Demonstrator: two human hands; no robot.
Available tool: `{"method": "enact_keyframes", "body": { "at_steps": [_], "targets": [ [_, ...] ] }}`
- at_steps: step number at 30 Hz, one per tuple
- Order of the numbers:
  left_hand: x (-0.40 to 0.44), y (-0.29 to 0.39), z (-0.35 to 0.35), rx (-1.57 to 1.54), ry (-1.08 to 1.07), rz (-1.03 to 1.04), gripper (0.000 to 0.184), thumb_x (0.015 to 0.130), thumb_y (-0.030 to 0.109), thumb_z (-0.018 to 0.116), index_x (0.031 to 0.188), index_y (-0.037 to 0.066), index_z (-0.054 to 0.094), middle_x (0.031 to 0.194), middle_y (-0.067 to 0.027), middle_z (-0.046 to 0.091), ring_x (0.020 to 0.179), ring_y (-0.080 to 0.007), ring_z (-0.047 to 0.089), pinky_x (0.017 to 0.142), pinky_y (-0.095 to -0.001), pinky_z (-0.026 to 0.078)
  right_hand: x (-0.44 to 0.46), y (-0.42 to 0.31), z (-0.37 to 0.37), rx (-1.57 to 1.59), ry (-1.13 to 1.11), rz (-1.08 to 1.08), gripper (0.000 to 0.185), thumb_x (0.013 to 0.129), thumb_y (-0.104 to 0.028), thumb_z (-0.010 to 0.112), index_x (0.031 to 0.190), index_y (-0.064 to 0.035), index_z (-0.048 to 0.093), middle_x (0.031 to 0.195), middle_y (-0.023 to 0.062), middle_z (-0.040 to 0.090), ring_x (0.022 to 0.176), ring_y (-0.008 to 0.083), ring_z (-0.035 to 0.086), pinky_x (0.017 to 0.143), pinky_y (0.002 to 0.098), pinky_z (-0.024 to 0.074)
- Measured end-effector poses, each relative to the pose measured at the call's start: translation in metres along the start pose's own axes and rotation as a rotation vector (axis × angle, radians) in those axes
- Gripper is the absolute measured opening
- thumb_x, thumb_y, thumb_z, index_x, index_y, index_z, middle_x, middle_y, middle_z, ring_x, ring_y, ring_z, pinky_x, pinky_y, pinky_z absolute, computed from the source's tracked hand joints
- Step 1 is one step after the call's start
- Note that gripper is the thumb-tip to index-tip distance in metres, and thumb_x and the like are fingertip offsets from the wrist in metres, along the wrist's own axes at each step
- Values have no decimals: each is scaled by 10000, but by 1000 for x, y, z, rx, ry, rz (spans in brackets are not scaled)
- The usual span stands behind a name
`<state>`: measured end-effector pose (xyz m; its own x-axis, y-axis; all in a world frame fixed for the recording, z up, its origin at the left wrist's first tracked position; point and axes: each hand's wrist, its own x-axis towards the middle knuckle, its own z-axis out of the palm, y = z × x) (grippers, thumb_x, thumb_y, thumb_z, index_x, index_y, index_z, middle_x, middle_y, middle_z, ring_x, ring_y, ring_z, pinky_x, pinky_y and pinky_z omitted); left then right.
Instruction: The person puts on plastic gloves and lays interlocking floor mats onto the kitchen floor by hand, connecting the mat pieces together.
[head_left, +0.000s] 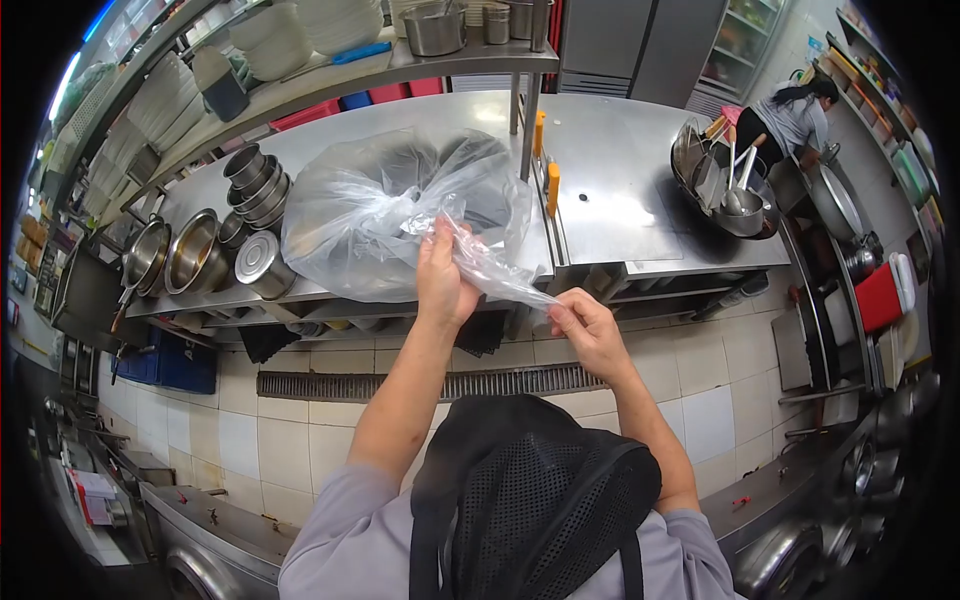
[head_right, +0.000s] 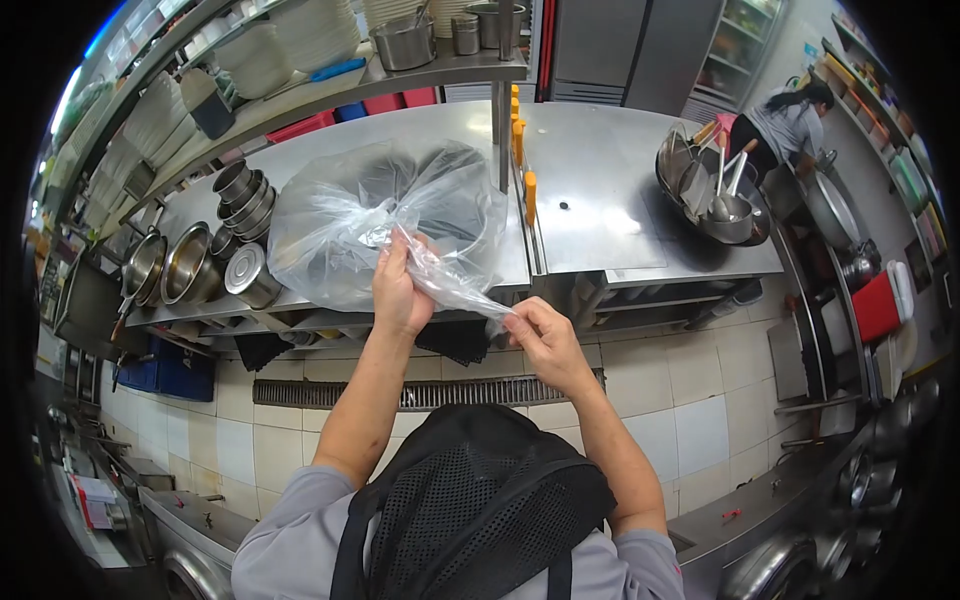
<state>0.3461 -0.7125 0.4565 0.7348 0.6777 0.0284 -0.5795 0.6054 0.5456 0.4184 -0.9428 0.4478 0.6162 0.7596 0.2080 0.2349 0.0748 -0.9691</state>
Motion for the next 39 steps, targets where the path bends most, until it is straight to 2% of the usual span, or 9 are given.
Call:
{"method": "enact_keyframes", "body": {
  "at_steps": [3,7,18,25,28,29,32,37,39],
  "targets": [
    [19,16,16,22,205,108,202,1077,302,555,1050,102,541,896,-30,592,794,-151,581,733,-336,522,-1,4,-8,-44,19,6,221,1044,-131,576,925,40,651,1058,76,655,870,134,622,798,273,507],
    [49,52,-42,19,-75,120,177,1075,296,561,1034,124,551,812,9,576,645,-104,521,572,-276,439,-3,5,-32,608,137,36,203,1004,-88,547,823,-12,599,1358,226,626,1079,243,644,984,393,508],
    [-22,27,-73,621,-252,-312,263,934,258,781,1063,97,617,1012,-49,708,670,-61,573,468,-169,359,22,-11,-60,889,255,52,234,990,-46,590,774,-96,514,835,70,668,749,127,621,744,302,549],
    [-38,33,-29,411,-388,-427,1131,765,672,789,1556,31,296,1422,-186,579,1304,-317,592,923,-314,537,31,-7,-51,696,232,27,274,967,14,616,755,-97,484,817,29,643,730,74,574,701,259,509],
    [-36,33,-10,372,-475,-442,1077,783,536,849,1538,-13,313,1442,-233,542,1237,-312,634,944,-358,574,33,-7,-45,439,204,-44,271,965,20,615,756,-81,475,817,22,629,731,55,547,692,243,481],
    [-35,32,-14,494,-548,-469,1083,786,495,863,1549,-21,292,1450,-234,535,1232,-332,633,1140,-466,445,32,-7,-43,342,219,-50,260,962,26,612,761,-73,479,819,22,624,732,54,537,690,239,473],
    [-51,32,11,545,-542,-455,862,914,323,792,1555,-4,318,1257,-165,653,1109,-260,687,996,-402,546,31,-12,-33,158,280,-73,202,951,39,598,792,-49,510,825,22,614,733,55,513,687,236,452],
    [-29,7,-69,537,-244,-353,387,1013,397,650,1125,28,627,850,-56,662,740,-156,626,640,-307,507,23,1,-39,-97,396,-150,74,936,7,577,875,-15,612,824,10,613,740,85,507,693,267,448],
    [-45,29,-46,934,70,-348,538,1038,549,537,755,96,605,670,-22,599,592,-126,531,558,-295,421,16,22,-49,-61,381,46,127,893,-47,550,795,2,613,799,28,612,742,112,522,679,260,423]
  ]
}}
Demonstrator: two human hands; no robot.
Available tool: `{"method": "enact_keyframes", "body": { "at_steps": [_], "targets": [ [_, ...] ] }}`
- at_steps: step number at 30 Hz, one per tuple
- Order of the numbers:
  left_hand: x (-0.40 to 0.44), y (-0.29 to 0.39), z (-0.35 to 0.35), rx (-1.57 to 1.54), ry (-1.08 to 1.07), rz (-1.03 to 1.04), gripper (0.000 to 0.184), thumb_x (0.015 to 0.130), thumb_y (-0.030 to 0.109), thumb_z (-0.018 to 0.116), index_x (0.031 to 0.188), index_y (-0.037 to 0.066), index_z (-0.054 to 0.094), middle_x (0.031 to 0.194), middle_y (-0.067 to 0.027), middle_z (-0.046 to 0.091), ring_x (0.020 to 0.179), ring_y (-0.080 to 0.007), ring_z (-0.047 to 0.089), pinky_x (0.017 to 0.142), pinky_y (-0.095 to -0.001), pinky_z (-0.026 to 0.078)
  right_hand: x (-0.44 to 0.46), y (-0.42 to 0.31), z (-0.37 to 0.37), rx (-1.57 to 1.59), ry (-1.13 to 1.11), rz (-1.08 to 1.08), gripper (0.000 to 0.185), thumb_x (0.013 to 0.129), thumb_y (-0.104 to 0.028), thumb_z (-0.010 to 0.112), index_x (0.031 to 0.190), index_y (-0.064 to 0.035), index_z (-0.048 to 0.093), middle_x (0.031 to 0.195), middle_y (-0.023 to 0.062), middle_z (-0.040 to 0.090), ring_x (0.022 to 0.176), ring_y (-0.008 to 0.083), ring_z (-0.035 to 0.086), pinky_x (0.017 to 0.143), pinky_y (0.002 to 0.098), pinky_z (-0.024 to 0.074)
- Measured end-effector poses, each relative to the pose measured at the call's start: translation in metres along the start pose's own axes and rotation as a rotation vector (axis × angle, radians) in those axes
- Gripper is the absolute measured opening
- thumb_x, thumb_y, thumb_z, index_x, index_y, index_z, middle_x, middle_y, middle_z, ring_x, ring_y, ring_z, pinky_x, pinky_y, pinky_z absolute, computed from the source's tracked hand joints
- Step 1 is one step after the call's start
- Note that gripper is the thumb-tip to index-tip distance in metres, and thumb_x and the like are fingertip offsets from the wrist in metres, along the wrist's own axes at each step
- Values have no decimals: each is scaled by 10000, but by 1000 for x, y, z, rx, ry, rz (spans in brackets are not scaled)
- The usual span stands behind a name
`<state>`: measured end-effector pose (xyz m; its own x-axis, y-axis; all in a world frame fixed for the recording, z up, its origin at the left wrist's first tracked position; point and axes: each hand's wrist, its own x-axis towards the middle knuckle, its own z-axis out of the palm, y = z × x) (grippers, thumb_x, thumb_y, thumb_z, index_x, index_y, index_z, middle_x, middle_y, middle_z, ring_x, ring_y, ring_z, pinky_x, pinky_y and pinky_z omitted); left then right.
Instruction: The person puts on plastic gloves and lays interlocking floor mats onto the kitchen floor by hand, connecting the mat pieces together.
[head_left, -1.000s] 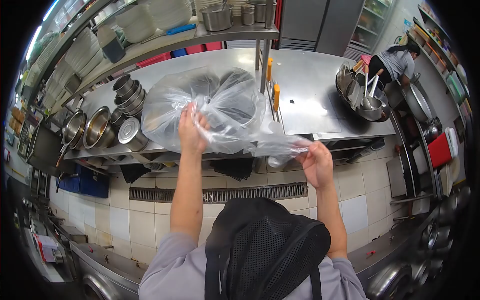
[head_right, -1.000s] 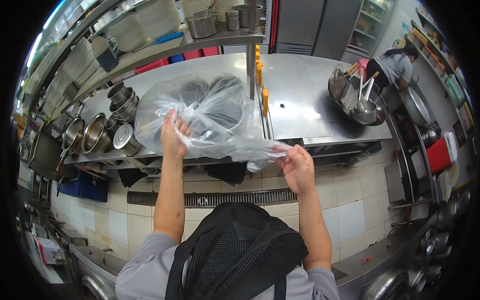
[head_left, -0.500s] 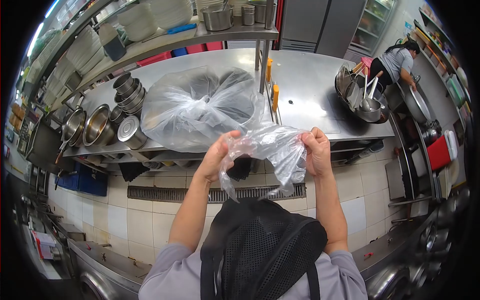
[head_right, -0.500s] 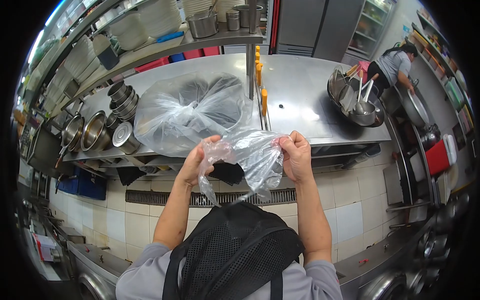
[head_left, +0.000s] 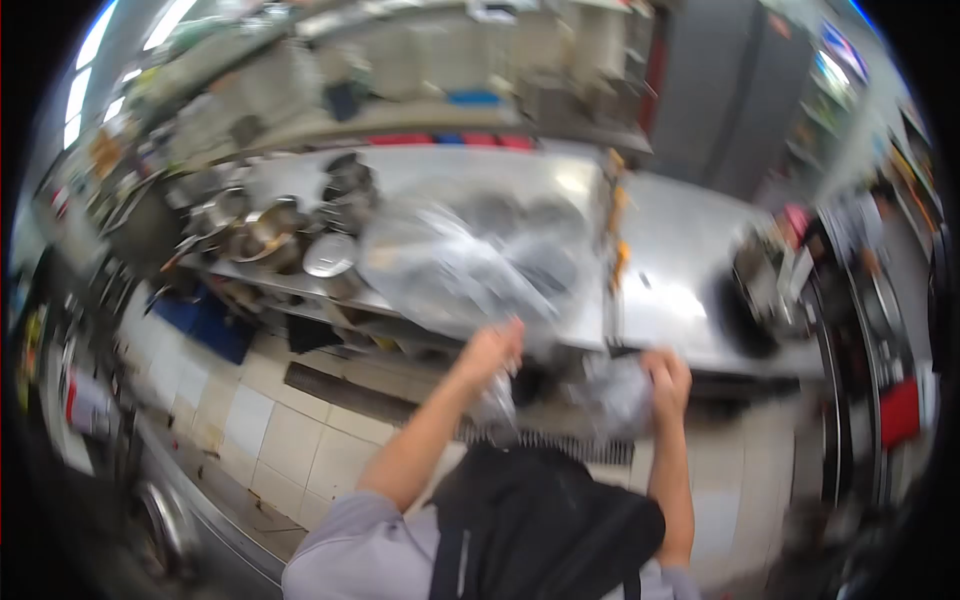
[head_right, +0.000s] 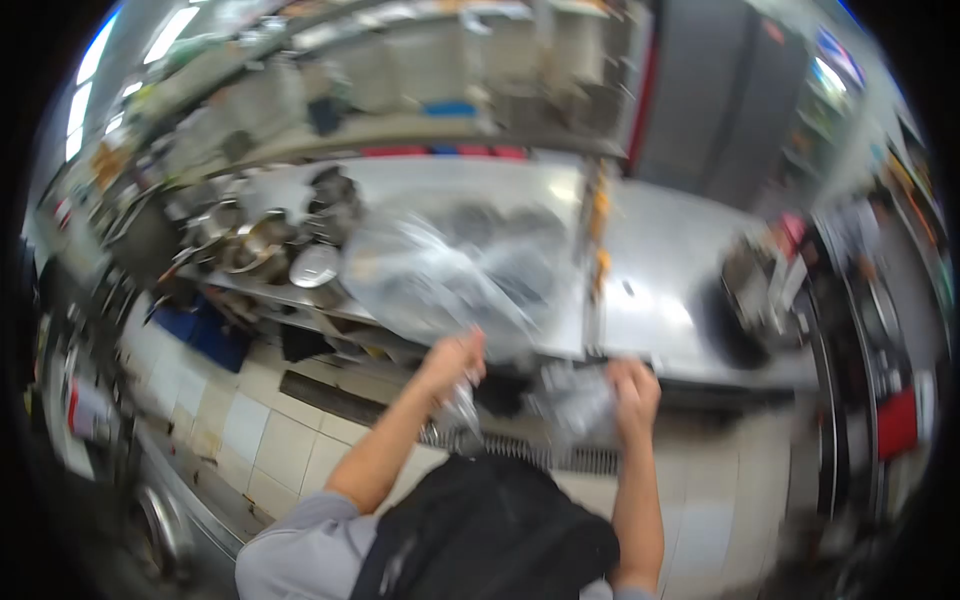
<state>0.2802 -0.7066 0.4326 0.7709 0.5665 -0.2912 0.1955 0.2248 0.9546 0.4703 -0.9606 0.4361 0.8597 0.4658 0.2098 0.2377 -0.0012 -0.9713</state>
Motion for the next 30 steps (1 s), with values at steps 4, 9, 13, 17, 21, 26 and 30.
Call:
{"method": "enact_keyframes", "body": {
  "at_steps": [4,9,13,17,21,26,30],
  "targets": [
    [-1,-43,-7,43,-85,-78,618,1054,574,480,671,98,571,612,6,521,559,-128,465,569,-321,402,2,26,15,200,-69,-55,177,845,-93,531,704,-11,600,714,-5,565,649,71,448,597,239,330],
    [-17,-89,8,-226,-344,6,235,1068,316,563,1062,90,627,730,51,537,593,-48,450,517,-220,353,6,5,50,163,-263,-7,137,889,-54,630,768,6,656,658,-39,578,586,43,478,549,219,362],
    [-18,-120,-2,-170,-215,121,241,1058,281,583,1181,78,626,868,47,597,650,-22,463,514,-207,347,14,30,89,58,-427,-30,164,914,-85,731,780,-15,666,636,-28,602,559,37,500,512,225,382],
    [-58,-106,-30,-379,-68,19,438,1039,428,598,1278,61,623,967,17,646,647,-30,472,516,-208,363,-9,21,142,7,-743,-45,66,877,-56,722,914,-3,725,854,56,707,768,122,639,712,281,518],
    [-119,-105,-61,-524,-52,28,606,1013,535,600,1364,42,578,1091,-8,662,783,-63,580,637,-210,461,-40,-1,210,-52,-957,-306,97,898,-44,674,961,8,727,895,88,749,844,152,681,796,297,533],
    [-173,-128,-125,-280,55,273,528,999,365,692,1424,88,547,1178,12,649,954,-82,598,817,-221,483,-87,-48,307,164,-1195,-322,138,953,-79,675,1059,8,689,916,65,708,863,130,629,798,289,516],
    [-209,-168,-227,-217,249,156,295,1016,336,675,1122,67,735,994,21,701,971,-79,611,879,-265,491,-120,-77,395,171,-1303,-100,329,952,-139,733,1229,15,646,1104,108,687,1050,191,632,925,329,515]
  ]
}}
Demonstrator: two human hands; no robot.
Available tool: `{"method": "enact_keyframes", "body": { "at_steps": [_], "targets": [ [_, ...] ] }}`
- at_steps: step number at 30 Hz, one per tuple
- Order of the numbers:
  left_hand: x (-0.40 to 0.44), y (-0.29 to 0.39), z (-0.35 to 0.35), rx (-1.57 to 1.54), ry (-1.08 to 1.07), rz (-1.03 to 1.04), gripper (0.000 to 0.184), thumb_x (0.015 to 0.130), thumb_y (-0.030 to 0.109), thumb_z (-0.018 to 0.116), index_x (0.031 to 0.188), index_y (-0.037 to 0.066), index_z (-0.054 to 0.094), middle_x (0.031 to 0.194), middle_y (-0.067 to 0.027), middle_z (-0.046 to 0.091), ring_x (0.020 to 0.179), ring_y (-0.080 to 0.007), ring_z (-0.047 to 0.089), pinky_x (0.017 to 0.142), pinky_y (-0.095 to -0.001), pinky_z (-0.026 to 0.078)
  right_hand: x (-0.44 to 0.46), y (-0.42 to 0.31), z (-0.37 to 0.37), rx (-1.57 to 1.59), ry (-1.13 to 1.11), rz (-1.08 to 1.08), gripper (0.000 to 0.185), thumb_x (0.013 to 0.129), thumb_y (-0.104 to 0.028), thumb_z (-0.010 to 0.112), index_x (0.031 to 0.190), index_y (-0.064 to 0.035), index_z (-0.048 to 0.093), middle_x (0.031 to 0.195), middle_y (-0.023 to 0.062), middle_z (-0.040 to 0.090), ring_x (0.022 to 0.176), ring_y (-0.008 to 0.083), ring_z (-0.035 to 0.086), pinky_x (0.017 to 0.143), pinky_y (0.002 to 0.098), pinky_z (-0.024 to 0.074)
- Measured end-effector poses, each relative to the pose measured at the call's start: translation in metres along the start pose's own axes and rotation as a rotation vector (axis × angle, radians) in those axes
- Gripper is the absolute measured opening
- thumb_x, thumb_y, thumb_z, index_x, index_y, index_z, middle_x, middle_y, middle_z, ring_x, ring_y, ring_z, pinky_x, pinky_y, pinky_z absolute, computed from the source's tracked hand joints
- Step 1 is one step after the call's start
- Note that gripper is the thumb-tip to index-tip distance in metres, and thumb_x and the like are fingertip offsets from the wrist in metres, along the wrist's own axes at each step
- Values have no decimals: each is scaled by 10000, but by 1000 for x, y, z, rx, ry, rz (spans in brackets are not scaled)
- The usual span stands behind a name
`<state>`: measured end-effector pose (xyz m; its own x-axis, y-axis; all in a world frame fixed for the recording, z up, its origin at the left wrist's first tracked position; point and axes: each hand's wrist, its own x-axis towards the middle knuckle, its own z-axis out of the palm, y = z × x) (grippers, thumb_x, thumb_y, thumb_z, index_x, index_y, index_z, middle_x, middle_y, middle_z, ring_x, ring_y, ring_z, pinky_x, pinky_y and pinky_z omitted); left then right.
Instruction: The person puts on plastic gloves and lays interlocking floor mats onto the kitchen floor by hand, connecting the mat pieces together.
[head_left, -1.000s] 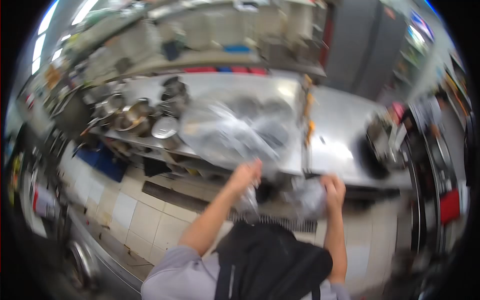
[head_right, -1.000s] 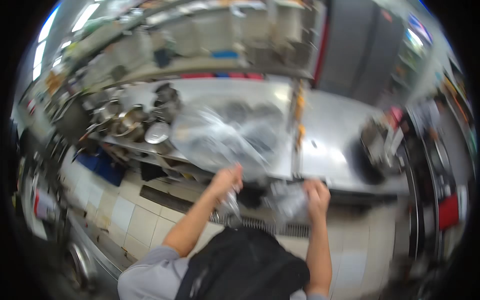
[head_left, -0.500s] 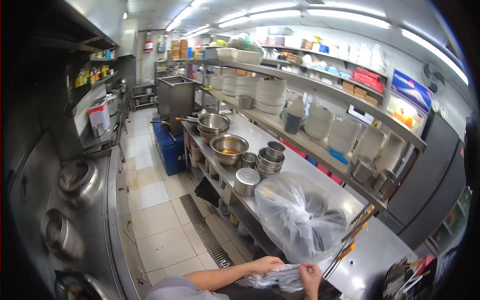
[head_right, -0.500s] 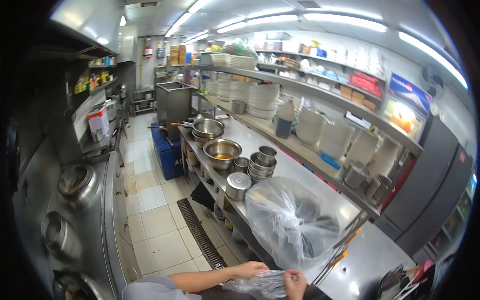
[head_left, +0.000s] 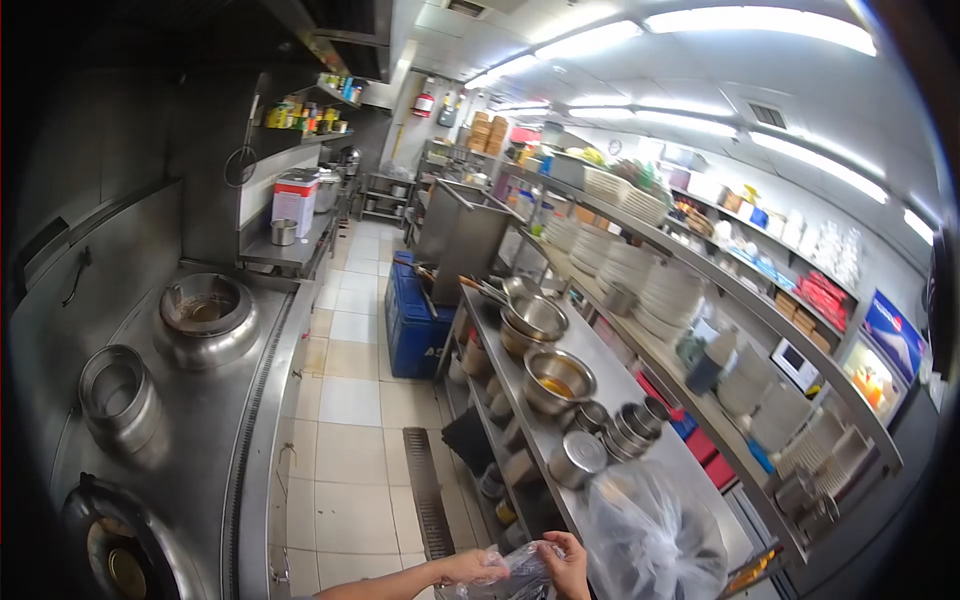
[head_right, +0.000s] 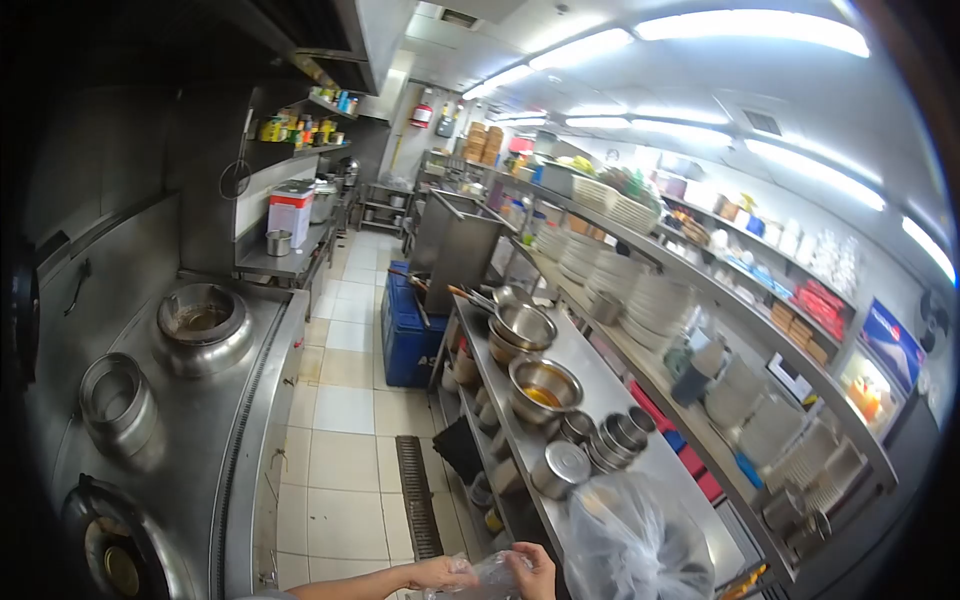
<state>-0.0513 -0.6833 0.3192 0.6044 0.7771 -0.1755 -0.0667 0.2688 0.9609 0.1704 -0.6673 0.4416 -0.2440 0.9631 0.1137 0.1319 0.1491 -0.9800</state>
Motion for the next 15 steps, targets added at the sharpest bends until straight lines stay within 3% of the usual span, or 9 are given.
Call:
{"method": "enact_keyframes", "body": {
  "at_steps": [1,3,5,7,9,11,12,13,15],
  "targets": [
    [-8,0,-33,6,69,55,293,1019,333,671,1125,66,727,999,19,699,970,-82,613,878,-269,493,20,4,19,29,13,25,325,967,-136,718,1220,48,629,1059,124,702,979,183,668,859,318,548],
    [-33,12,-86,11,196,148,289,1025,326,662,1133,62,712,1008,16,695,967,-88,617,877,-276,498,62,19,60,-9,76,43,159,935,-109,741,1027,17,707,887,42,725,828,99,648,769,267,527],
    [-49,30,-138,100,253,239,240,1042,275,632,1120,50,662,1061,-21,701,989,-116,641,889,-295,514,102,37,92,-43,32,11,175,936,-122,748,1034,15,701,876,28,702,798,84,620,736,246,507],
    [-53,42,-180,105,367,310,208,1043,236,624,1079,31,619,1023,-63,716,980,-144,670,895,-315,529,138,26,131,-96,38,-96,170,951,-145,736,970,20,695,898,31,710,852,92,614,790,269,510],
    [-72,86,-204,-130,299,445,179,1044,202,613,1051,26,582,954,-90,718,926,-175,700,870,-341,553,177,10,161,-159,22,-206,156,974,-142,690,976,13,678,882,39,695,843,107,609,780,286,507],
    [-77,108,-237,-14,445,494,164,1044,181,604,1056,19,582,894,-101,718,830,-184,714,809,-356,571,220,-2,186,-162,18,-317,139,975,-127,672,947,8,651,836,29,664,793,117,604,747,290,505],
    [-75,111,-254,-93,526,479,171,1043,181,606,1061,13,582,852,-89,706,752,-172,703,713,-333,572,235,-18,200,-135,-1,-252,122,976,-114,665,948,3,648,829,23,655,769,105,590,723,275,495],
    [-80,132,-267,-19,634,434,210,1045,225,613,1041,16,595,784,-64,681,631,-147,668,583,-308,532,252,-27,216,-69,-17,-241,108,986,-104,655,959,0,647,827,16,646,751,90,575,696,257,480],
    [-94,170,-291,135,788,327,266,1047,295,621,971,40,602,670,-30,596,510,-100,590,496,-295,465,285,-35,242,17,-82,-197,124,1023,-125,636,981,-9,646,813,-1,622,725,66,539,654,229,441]
  ]
}}
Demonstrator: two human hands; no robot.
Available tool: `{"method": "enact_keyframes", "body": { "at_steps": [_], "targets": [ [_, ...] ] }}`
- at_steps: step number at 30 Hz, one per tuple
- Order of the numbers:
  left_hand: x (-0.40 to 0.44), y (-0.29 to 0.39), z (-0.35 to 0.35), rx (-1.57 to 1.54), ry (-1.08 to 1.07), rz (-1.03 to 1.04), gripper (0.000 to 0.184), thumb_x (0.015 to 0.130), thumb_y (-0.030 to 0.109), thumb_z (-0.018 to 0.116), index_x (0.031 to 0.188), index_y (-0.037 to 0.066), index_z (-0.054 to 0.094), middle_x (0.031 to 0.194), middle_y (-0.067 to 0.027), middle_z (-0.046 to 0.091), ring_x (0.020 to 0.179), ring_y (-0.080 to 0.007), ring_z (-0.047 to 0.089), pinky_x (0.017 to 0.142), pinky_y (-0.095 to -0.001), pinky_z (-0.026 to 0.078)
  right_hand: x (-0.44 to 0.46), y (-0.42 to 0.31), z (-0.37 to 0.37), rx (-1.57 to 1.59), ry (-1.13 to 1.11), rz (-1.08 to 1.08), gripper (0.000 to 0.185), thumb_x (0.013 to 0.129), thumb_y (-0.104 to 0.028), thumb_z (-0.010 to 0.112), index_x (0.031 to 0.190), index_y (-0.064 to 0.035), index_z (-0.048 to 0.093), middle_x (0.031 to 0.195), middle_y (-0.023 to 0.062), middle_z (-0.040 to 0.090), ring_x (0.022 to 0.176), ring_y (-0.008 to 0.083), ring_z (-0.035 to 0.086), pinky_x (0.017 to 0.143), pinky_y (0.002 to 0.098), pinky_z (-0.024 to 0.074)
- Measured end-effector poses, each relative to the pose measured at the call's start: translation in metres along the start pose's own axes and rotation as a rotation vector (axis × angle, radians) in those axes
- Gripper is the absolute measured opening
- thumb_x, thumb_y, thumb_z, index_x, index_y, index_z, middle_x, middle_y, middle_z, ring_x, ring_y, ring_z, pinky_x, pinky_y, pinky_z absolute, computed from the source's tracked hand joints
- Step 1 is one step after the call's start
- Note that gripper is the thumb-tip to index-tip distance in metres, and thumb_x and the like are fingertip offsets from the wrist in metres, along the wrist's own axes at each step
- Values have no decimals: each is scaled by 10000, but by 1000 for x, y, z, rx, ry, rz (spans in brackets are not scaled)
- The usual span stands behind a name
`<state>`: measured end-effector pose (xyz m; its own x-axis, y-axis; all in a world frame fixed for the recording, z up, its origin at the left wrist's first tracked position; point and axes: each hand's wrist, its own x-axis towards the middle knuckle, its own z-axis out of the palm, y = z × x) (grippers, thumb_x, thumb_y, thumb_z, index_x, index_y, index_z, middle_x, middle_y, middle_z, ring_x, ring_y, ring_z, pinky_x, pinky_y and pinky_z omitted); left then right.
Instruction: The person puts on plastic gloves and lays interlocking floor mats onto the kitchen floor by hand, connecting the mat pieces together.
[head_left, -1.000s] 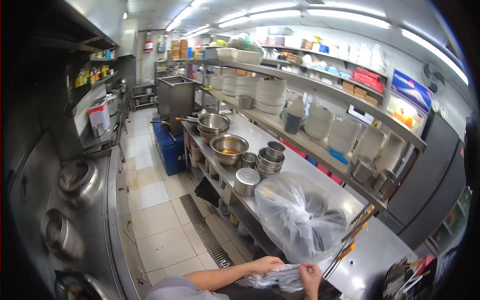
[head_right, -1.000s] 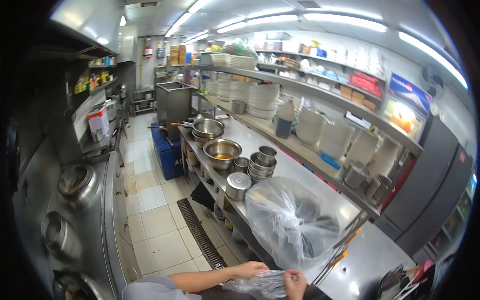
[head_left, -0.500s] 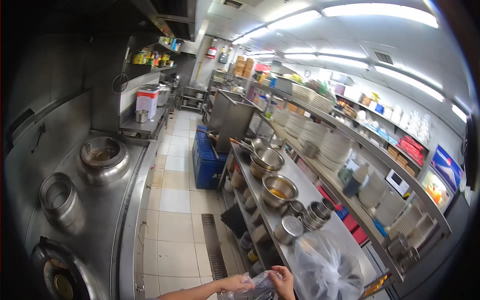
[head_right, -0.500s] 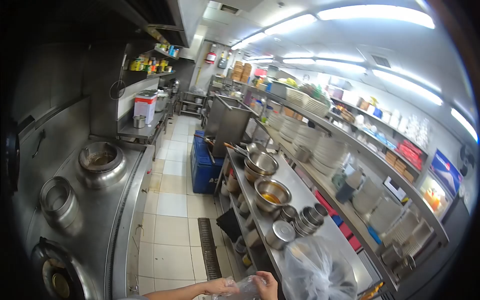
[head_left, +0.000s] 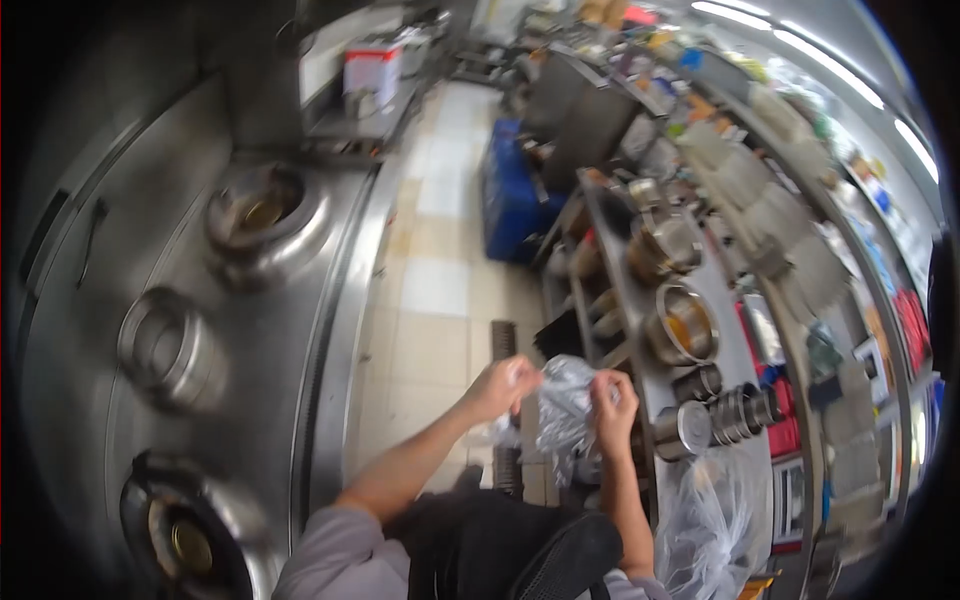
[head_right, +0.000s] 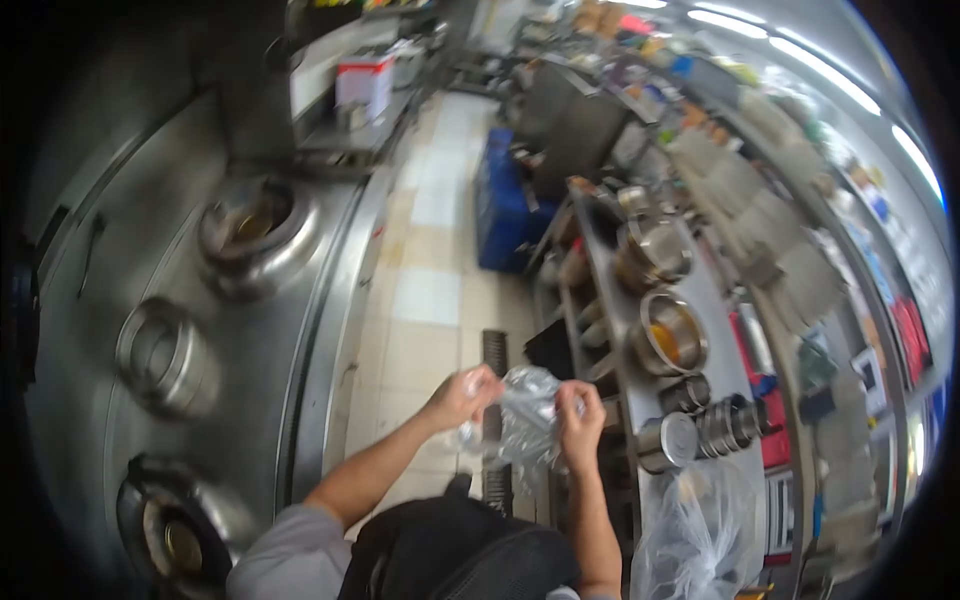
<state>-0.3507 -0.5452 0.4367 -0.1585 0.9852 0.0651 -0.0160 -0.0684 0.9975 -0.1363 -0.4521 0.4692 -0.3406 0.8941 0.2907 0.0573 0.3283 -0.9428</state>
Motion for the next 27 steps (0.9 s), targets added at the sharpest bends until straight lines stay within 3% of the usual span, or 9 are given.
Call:
{"method": "enact_keyframes", "body": {
  "at_steps": [4,9,12,14,19,22,23,26,27],
  "targets": [
    [40,5,-46,155,143,79,392,1058,382,590,852,50,607,514,2,445,441,-83,485,449,-305,399,59,42,47,201,-112,111,157,1031,-181,656,1011,-25,649,804,-26,604,702,34,504,610,197,386],
    [94,-41,-99,-241,38,133,193,1035,248,638,1009,58,657,869,-3,621,653,-67,550,506,-257,440,151,91,103,288,-154,136,149,1029,-178,657,1003,-32,645,819,-48,595,707,22,487,611,184,370],
    [123,-25,-140,3,272,-151,203,1023,256,652,1013,54,662,834,0,618,620,-69,535,500,-251,445,219,97,136,246,-226,32,132,1024,-152,649,1027,-20,657,842,-34,603,755,45,513,671,208,415],
    [147,-17,-169,58,478,-255,301,1021,355,649,1015,55,668,845,-11,640,607,-82,555,474,-246,436,260,95,161,240,-291,59,145,1021,-157,655,1039,-13,663,848,-29,601,772,48,514,689,212,421],
    [162,-13,-232,-532,679,84,494,1020,539,572,1123,62,648,1006,-72,679,829,-160,649,756,-305,514,325,89,214,351,-368,50,171,1025,-174,662,1045,-4,658,842,-11,626,749,53,545,685,219,444],
    [170,-22,-237,-374,613,108,499,1012,485,620,1267,59,570,1186,-103,646,1096,-212,656,965,-337,476,338,86,234,420,-367,18,179,1028,-189,662,1039,-11,649,829,-10,624,723,54,540,659,212,430],
    [174,-23,-234,-239,614,100,619,988,396,693,1434,42,451,1303,-111,599,1248,-248,613,1048,-359,455,340,85,238,423,-362,31,173,1029,-189,660,1041,-16,649,825,-13,623,714,49,535,647,208,424],
    [193,-18,-233,-126,504,127,767,962,297,746,1540,21,325,1354,-114,585,1265,-250,602,1103,-373,424,344,78,248,444,-352,102,158,1033,-187,653,1045,-30,649,813,-22,619,685,33,516,606,194,394],
    [201,-12,-229,-201,500,138,638,982,192,710,1503,-24,410,1326,-113,617,1231,-233,619,1106,-363,434,342,76,250,452,-353,136,153,1034,-187,650,1046,-34,649,808,-25,618,674,28,508,592,189,383]
  ]
}}
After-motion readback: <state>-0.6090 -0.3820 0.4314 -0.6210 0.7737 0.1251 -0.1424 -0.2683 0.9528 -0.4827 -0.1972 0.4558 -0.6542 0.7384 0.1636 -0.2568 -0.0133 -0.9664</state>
